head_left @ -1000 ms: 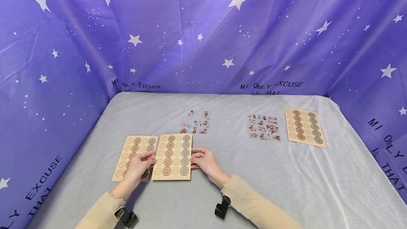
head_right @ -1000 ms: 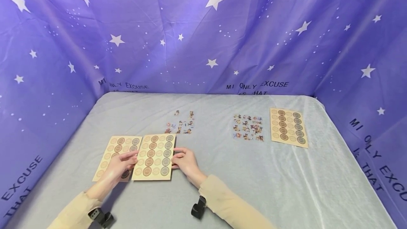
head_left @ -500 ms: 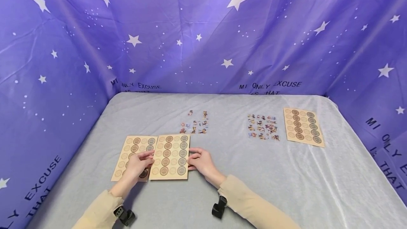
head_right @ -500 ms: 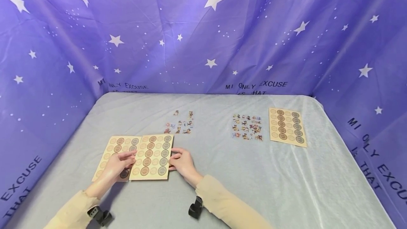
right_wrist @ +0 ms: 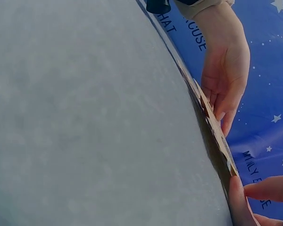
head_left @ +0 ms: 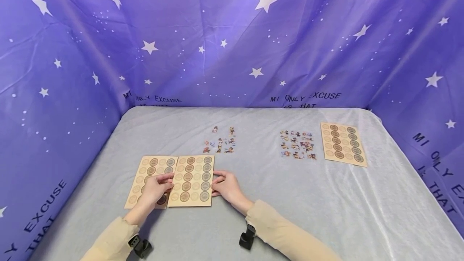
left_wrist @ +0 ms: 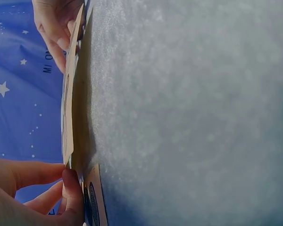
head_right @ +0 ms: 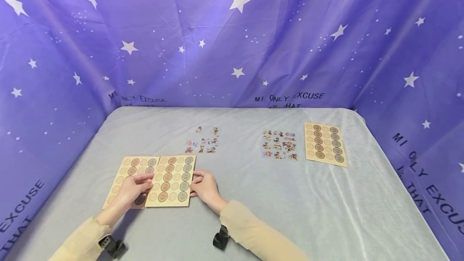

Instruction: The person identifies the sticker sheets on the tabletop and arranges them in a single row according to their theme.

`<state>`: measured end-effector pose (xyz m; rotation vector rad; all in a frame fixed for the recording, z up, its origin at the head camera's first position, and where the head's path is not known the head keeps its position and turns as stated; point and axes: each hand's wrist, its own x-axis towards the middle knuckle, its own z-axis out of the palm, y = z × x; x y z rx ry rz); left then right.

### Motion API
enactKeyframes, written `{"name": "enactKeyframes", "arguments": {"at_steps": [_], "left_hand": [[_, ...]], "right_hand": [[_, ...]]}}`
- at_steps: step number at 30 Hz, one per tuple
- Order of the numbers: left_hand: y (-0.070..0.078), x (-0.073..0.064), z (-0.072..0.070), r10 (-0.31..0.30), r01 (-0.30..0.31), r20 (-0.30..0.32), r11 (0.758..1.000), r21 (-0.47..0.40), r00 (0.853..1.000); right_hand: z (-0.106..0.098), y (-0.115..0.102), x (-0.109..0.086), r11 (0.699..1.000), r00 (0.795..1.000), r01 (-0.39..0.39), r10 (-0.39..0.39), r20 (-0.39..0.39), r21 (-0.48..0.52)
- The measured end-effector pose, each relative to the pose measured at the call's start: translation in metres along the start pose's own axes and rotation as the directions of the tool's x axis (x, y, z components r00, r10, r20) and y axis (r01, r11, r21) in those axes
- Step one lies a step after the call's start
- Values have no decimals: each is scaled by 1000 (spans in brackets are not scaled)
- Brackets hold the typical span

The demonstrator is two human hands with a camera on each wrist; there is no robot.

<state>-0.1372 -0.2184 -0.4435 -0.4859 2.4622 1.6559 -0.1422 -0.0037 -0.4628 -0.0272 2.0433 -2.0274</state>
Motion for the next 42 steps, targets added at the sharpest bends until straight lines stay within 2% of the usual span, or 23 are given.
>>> {"name": "enactKeyframes", "arguments": {"at_steps": [12,19,25,30,36,39,42], "left_hand": [[-2,2,2,21,-21,2,999,28,1000],[-2,2,2,65,-65,4,995,72,998],[-3,2,2,78,-77,-3,993,88,997],[-2,1,1,76,-76,6,993,94,997],[5,2,-3,50,-50,-4,998,31,999],[10,2,-4,75,-75,4,997,17,997],[15,1,-1,104,-104,42,995,-6,994]], "right_hand": [[0,-2,0,998,1000,-7,7,4,-57],[0,0,1,993,1000,3,-2,3,-114],[-1,-2,2,989,1000,8,-6,15,-144],[-5,-5,3,985,998,16,-6,58,-169],[-19,-13,2,971,991,51,-20,132,-233],[-30,-16,3,974,985,51,-13,173,-219],[-42,-19,2,974,979,55,-9,204,-220]]}}
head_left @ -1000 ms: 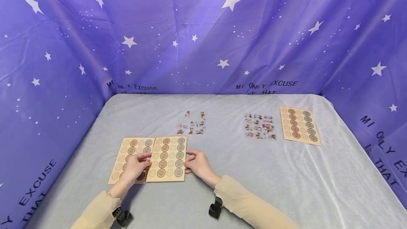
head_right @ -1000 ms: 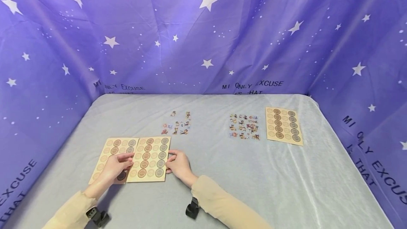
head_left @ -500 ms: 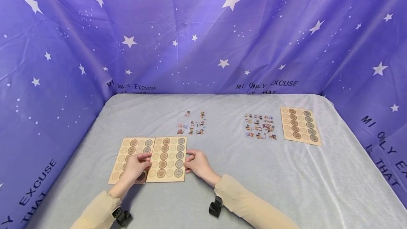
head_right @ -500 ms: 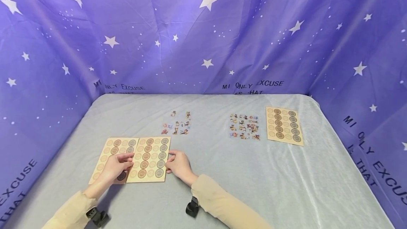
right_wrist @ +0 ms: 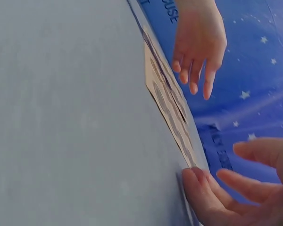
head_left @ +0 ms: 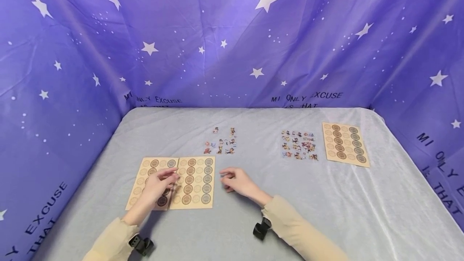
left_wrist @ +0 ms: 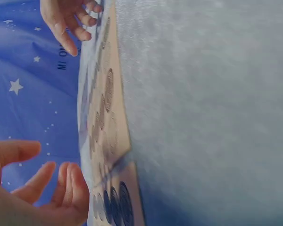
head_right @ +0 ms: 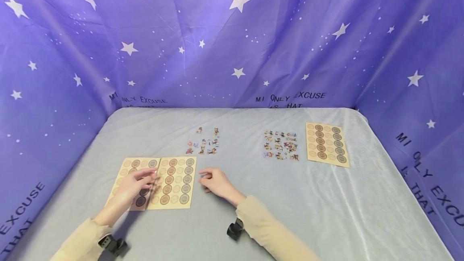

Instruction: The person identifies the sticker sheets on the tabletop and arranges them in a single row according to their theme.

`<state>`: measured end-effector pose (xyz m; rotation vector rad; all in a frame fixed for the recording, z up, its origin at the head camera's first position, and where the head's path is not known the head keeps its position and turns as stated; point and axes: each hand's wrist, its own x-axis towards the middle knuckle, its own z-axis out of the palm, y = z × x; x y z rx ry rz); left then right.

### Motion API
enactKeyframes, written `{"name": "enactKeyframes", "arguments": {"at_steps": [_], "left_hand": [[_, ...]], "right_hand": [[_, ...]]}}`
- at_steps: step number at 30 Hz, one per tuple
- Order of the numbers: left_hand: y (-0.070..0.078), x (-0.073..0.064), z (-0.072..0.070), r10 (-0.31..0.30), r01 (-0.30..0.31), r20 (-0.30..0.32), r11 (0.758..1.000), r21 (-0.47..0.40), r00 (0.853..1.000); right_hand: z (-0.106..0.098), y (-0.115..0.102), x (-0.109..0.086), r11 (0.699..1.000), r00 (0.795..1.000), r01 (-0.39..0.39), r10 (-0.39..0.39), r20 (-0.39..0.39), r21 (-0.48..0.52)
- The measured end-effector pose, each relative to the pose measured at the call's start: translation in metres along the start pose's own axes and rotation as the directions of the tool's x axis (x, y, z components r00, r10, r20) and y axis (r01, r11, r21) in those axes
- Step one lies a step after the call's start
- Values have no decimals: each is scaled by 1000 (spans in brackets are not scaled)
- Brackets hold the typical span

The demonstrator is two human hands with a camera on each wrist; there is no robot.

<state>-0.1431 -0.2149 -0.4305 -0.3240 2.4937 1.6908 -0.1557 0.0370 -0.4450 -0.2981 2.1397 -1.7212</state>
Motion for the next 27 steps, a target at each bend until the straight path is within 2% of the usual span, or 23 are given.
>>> {"name": "enactKeyframes", "arguments": {"at_steps": [6,8,12,14,18,22,27], "left_hand": [[8,1,14,86,-84,75,996,-33,994],[11,3,19,89,-86,95,996,-35,991],[16,8,30,109,-101,141,993,-59,984],[18,10,35,148,-134,147,986,-98,978],[20,12,43,217,-198,138,971,-135,966],[26,14,51,214,-195,137,970,-142,967],[36,18,63,156,-134,159,981,-143,975]], "right_hand": [[-26,-8,-12,999,998,24,-23,51,-24],[-34,-12,-17,999,998,33,-31,62,-21],[-50,-6,-18,999,997,47,-45,68,-15],[-57,3,-16,999,997,50,-49,63,-14],[-66,6,-19,999,998,42,-41,47,-26],[-79,7,-25,998,999,41,-40,23,-53],[-97,7,-32,995,998,57,-58,-11,-85]]}}
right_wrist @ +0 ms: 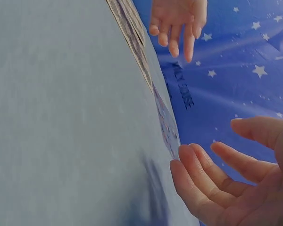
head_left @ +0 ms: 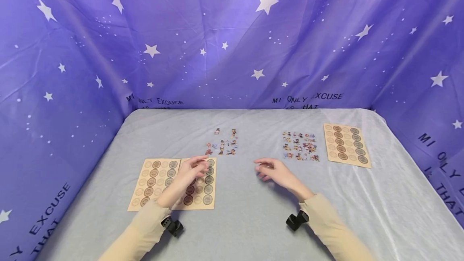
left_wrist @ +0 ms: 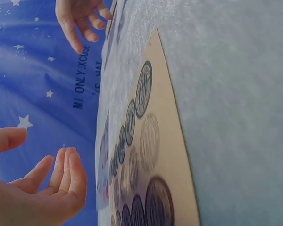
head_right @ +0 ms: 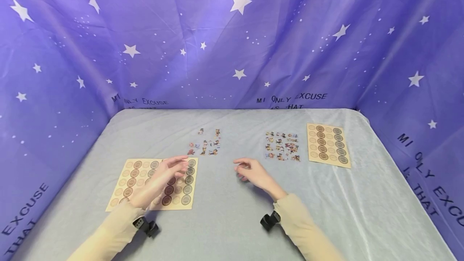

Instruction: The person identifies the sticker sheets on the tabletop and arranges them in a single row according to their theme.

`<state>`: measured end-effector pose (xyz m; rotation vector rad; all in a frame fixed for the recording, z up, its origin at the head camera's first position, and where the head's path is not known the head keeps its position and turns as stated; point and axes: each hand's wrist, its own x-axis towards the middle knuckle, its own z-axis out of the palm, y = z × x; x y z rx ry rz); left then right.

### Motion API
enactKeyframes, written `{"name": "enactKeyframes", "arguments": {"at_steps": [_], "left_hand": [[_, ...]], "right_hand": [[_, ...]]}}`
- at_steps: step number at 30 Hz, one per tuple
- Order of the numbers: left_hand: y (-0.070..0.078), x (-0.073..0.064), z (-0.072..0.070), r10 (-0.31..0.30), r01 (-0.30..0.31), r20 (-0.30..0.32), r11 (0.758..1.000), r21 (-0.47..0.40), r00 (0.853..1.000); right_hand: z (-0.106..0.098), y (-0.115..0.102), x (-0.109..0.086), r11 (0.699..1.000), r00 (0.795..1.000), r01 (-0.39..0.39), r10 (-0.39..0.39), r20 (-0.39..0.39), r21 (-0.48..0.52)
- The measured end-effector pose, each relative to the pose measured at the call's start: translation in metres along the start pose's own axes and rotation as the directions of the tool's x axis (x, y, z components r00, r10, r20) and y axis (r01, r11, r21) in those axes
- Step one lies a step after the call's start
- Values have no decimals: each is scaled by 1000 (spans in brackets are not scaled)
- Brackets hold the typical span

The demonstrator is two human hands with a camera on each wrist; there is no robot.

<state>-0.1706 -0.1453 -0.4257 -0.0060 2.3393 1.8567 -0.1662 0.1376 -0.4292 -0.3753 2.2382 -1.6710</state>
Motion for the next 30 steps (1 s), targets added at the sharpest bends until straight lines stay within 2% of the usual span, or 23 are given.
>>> {"name": "enactKeyframes", "arguments": {"at_steps": [3,9,20,30], "left_hand": [[2,6,9,-8,8,27,1000,0,1000],[5,14,24,45,-44,117,999,-11,992],[18,26,56,113,-108,197,994,-37,974],[31,34,89,122,-110,260,992,-61,958]], "right_hand": [[-11,1,-5,999,999,21,-22,-34,-24],[-31,4,-13,998,994,48,-52,-100,-48],[-63,11,-30,995,981,44,-60,-186,-87],[-86,16,-46,990,973,23,-54,-226,-138]]}}
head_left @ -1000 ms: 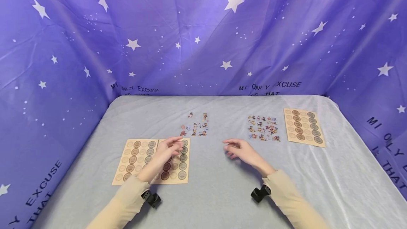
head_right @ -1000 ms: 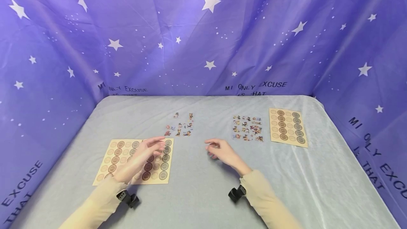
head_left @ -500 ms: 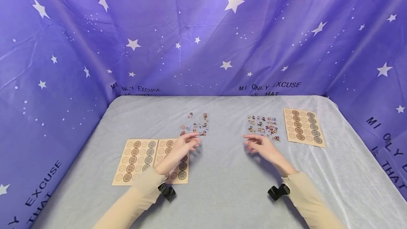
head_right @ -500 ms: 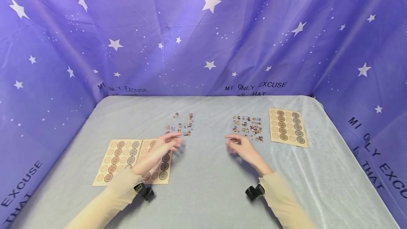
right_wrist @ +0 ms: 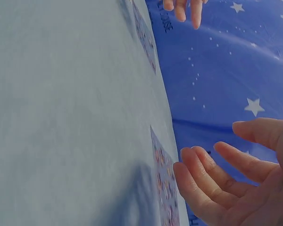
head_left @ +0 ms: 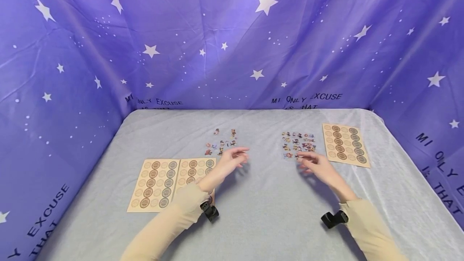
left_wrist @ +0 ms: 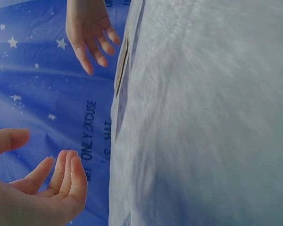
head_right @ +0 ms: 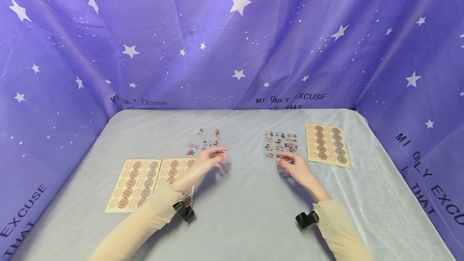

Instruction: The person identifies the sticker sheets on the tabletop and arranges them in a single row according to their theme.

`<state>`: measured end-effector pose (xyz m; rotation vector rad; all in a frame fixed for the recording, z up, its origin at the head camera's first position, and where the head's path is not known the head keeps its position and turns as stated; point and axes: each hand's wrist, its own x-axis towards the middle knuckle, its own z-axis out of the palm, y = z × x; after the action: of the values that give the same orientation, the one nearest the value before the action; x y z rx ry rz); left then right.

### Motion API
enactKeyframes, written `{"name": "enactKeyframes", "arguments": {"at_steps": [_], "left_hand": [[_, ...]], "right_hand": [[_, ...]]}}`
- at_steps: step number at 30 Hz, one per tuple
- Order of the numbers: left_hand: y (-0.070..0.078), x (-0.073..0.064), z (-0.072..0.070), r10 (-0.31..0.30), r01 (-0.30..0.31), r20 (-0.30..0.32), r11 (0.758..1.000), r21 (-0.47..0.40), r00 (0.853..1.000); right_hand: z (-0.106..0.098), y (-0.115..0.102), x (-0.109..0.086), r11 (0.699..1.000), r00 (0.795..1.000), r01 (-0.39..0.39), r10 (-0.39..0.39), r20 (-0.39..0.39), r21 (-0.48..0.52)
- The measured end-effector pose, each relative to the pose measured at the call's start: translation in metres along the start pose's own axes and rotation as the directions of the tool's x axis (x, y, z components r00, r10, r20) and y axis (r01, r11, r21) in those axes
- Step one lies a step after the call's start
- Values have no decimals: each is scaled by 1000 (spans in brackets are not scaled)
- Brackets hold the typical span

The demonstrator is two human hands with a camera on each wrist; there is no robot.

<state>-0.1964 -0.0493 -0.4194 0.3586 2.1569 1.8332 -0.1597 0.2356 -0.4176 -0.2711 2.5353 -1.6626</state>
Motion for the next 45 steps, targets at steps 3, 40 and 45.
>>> {"name": "enactKeyframes", "arguments": {"at_steps": [3,40,45], "left_hand": [[3,4,9,1,-2,26,1000,12,1000],[15,67,139,-53,61,54,986,-157,997],[15,70,156,-46,50,26,979,-197,999]], "right_hand": [[-8,2,-4,1000,1000,10,-10,-20,-17],[-143,109,-12,994,989,17,-1,-146,108],[-152,106,-11,997,986,-49,57,-158,53]]}}
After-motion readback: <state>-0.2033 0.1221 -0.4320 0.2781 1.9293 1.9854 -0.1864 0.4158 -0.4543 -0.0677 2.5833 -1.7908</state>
